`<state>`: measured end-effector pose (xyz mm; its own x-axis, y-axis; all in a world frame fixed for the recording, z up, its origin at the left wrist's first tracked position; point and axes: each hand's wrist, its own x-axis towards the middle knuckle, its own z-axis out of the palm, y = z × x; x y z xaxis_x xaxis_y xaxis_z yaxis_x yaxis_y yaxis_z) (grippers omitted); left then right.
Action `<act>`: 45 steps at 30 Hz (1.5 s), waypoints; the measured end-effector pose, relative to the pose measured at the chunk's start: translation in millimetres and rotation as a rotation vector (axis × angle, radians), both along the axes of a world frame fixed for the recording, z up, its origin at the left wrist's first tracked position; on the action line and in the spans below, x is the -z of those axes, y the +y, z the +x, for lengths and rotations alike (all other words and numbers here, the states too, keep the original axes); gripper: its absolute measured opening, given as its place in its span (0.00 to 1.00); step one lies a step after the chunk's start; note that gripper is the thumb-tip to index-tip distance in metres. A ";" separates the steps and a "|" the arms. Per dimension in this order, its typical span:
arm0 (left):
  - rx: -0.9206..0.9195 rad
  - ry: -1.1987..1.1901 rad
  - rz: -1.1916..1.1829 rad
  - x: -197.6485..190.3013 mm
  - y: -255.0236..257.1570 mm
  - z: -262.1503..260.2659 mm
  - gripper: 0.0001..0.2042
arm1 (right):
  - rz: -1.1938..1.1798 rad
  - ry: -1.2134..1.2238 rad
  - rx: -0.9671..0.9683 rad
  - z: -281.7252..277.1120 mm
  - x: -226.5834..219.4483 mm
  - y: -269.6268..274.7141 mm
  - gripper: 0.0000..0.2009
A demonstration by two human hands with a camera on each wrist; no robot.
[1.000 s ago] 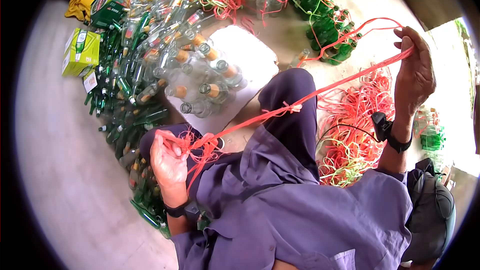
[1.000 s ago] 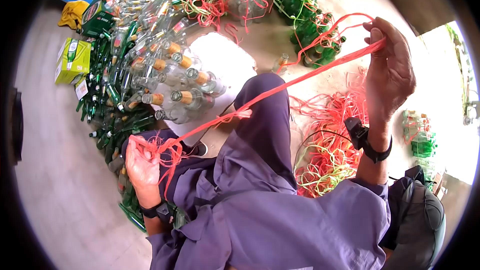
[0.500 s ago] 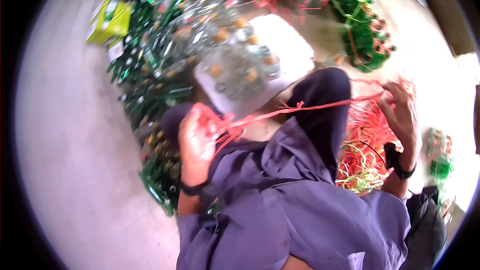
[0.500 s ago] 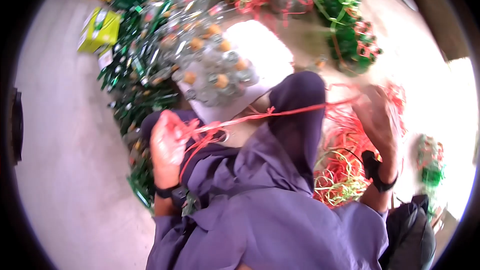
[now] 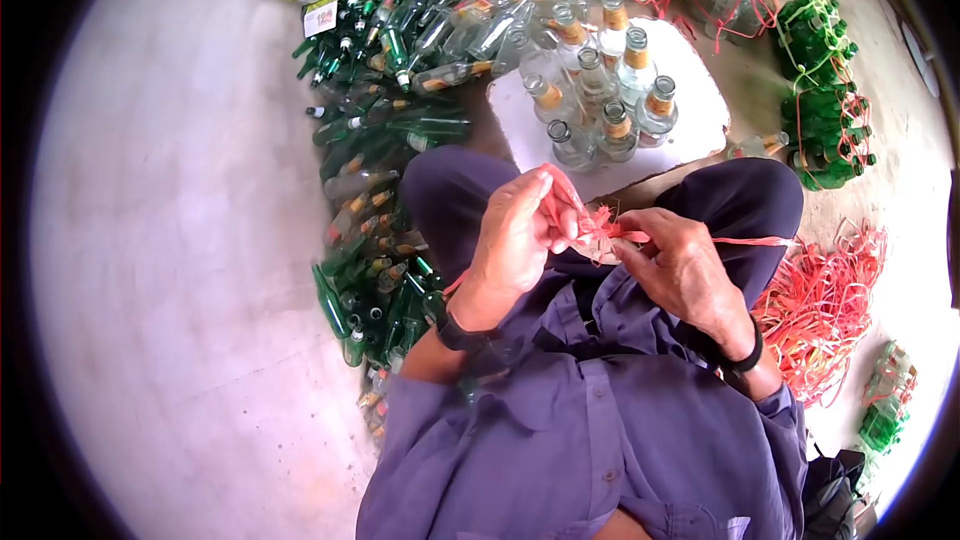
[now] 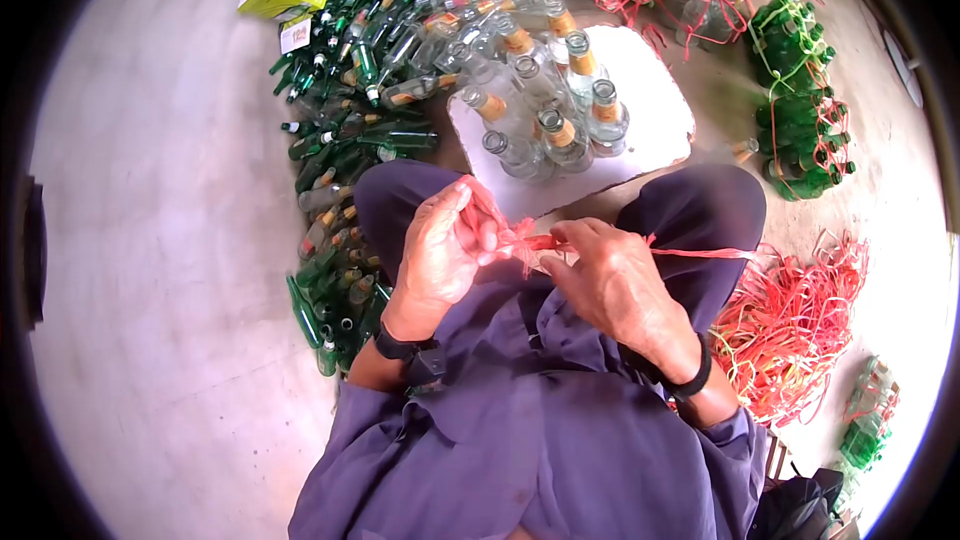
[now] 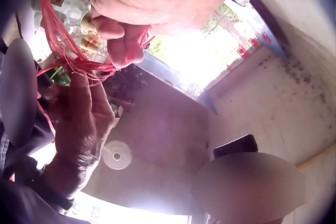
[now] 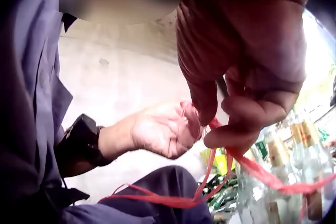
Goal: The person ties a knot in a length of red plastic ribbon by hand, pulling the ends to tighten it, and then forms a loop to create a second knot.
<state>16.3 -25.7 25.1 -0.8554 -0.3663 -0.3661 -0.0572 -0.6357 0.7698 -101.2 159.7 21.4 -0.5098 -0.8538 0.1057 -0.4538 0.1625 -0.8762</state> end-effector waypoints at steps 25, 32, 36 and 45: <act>0.469 -0.093 -0.529 11.7 10.6 6.0 0.18 | -0.014 -0.743 0.053 1.4 21.2 -6.2 0.07; 0.396 -0.214 -0.581 14.1 6.6 7.6 0.09 | -0.026 -0.756 0.111 -0.8 18.6 -5.5 0.07; 0.357 -0.158 -0.879 20.5 -3.0 10.6 0.09 | -0.017 -0.743 0.139 -5.7 27.2 -0.7 0.08; 0.192 -0.126 -0.643 8.7 -16.1 11.0 0.09 | 0.029 -0.830 0.196 -7.9 24.4 -1.0 0.12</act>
<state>27.3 -41.8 16.4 -0.8921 -0.3904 -0.2275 -0.2374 -0.0235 0.9711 -109.1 158.7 -3.0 -0.5512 -0.7388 -0.3877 0.3721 0.1982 -0.9068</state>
